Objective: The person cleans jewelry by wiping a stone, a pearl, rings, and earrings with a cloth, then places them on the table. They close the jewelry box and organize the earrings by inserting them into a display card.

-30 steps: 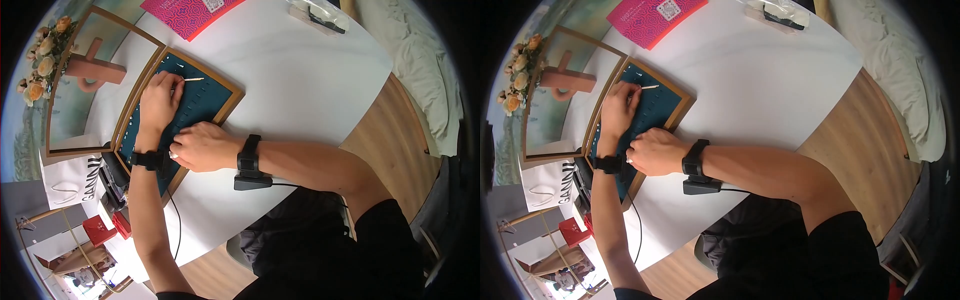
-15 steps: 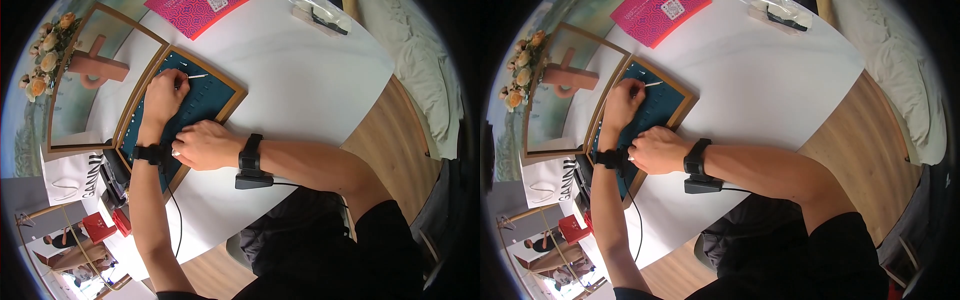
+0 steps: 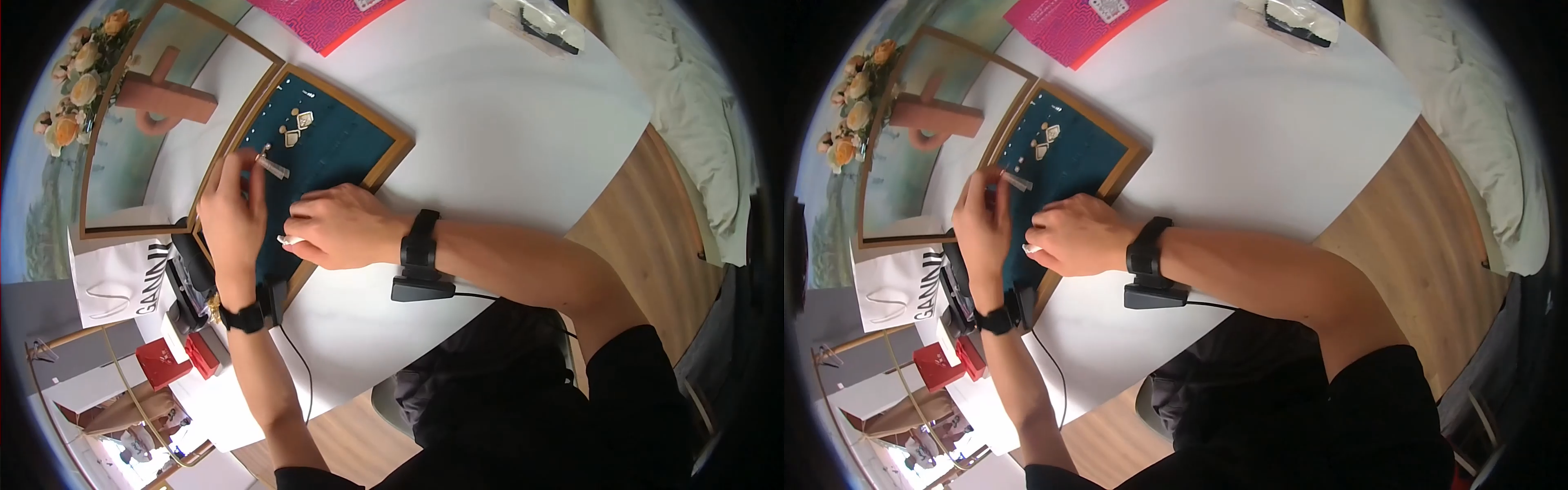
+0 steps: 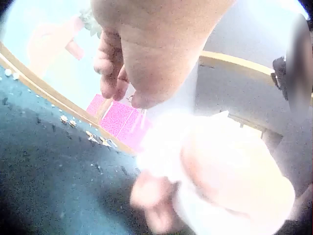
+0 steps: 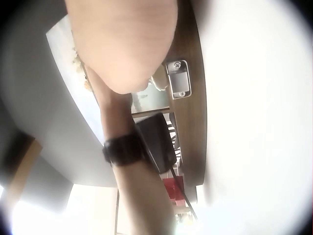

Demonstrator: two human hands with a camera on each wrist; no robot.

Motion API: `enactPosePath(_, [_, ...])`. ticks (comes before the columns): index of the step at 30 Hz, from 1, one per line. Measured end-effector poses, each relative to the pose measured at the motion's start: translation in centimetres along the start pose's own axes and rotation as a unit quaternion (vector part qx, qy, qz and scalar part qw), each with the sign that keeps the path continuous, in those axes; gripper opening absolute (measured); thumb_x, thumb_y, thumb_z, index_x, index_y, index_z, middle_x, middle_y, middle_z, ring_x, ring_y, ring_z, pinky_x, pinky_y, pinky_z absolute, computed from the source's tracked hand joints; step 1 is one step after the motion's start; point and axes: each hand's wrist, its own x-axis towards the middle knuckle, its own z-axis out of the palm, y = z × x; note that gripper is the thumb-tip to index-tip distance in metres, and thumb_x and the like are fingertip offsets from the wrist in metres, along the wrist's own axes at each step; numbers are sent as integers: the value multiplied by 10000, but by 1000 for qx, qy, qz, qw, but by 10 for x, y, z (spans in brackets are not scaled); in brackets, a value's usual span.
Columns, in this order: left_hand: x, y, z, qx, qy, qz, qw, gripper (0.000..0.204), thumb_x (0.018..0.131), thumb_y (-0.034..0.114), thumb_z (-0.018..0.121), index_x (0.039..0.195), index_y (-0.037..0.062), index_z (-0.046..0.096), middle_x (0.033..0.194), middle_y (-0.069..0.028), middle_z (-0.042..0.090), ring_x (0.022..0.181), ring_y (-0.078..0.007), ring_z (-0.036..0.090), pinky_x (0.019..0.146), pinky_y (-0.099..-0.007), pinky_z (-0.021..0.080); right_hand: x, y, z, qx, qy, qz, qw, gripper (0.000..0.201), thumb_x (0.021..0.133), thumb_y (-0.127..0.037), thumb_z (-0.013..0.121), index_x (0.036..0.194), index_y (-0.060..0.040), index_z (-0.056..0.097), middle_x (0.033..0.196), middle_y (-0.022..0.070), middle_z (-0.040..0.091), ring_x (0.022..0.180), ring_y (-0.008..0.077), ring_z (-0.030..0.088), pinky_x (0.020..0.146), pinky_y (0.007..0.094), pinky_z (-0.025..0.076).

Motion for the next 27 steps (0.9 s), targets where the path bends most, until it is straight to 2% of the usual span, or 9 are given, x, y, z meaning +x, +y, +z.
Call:
enactPosePath(1, [-14,-5,-4,7,2,-18,1000,46,970,58,639,996,34,610,879,-87,699,626,-206,634,606,-312,514,0,0,0,8,-1,-1,1000,183,901,-243,688,823,-78,697,783,46,630,762,233,662,653,371,553])
enactPosePath(2, [-29,-9,-4,9,2,-23,1000,46,970,58,639,996,34,610,879,-87,699,626,-206,634,606,-312,514,1,-1,0,12,-4,-3,1000,183,901,-243,688,823,-78,697,783,46,630,762,233,662,653,371,553])
enactPosePath(5, [-68,-16,4,-343,29,-184,921,90,1045,90,560,1081,7,563,944,-71,713,758,-82,637,629,-229,517,4,-1,-2,40,61,-19,997,122,837,-183,741,861,-78,682,818,45,630,751,257,658,639,373,540])
enactPosePath(8, [-93,-13,9,-469,-9,-245,848,104,1033,40,555,1125,-9,563,944,-81,709,771,-101,648,640,-222,517,5,-4,-5,76,30,19,997,177,804,-143,762,942,-85,668,826,43,639,746,270,665,644,375,541])
enactPosePath(13, [-102,-13,14,-552,-27,-241,798,146,976,-76,571,1116,-53,605,971,-103,712,820,-116,664,753,-243,545,9,-7,-6,127,29,85,988,223,813,-170,796,936,-93,627,872,57,667,738,289,683,632,382,540])
enactPosePath(20, [-103,-21,8,-616,-30,-239,750,149,973,-40,611,1116,-38,655,1035,-110,726,909,-160,706,815,-271,563,14,-3,-4,101,63,24,993,211,831,-35,771,967,-28,608,907,82,633,725,214,638,647,311,512])
enactPosePath(22, [-101,-20,7,-617,-21,-250,746,146,962,-52,622,1101,-34,664,1043,-105,727,913,-158,705,833,-273,565,13,-4,-3,103,56,24,993,237,844,-52,778,1010,-33,611,919,83,654,758,202,661,667,298,522])
enactPosePath(24, [-101,-23,8,-646,-28,-246,722,156,947,-64,642,1098,-31,665,1048,-109,728,934,-152,700,848,-277,565,13,-6,-3,122,35,73,989,318,837,-148,803,1071,-73,602,928,76,692,757,281,689,685,333,545])
enactPosePath(27, [-102,-27,11,-651,-12,-235,721,163,934,-75,655,1090,-27,661,1052,-110,729,939,-145,698,836,-273,571,16,-11,-11,142,-12,86,986,343,885,-234,780,1110,-56,591,896,92,705,738,255,706,656,319,545])
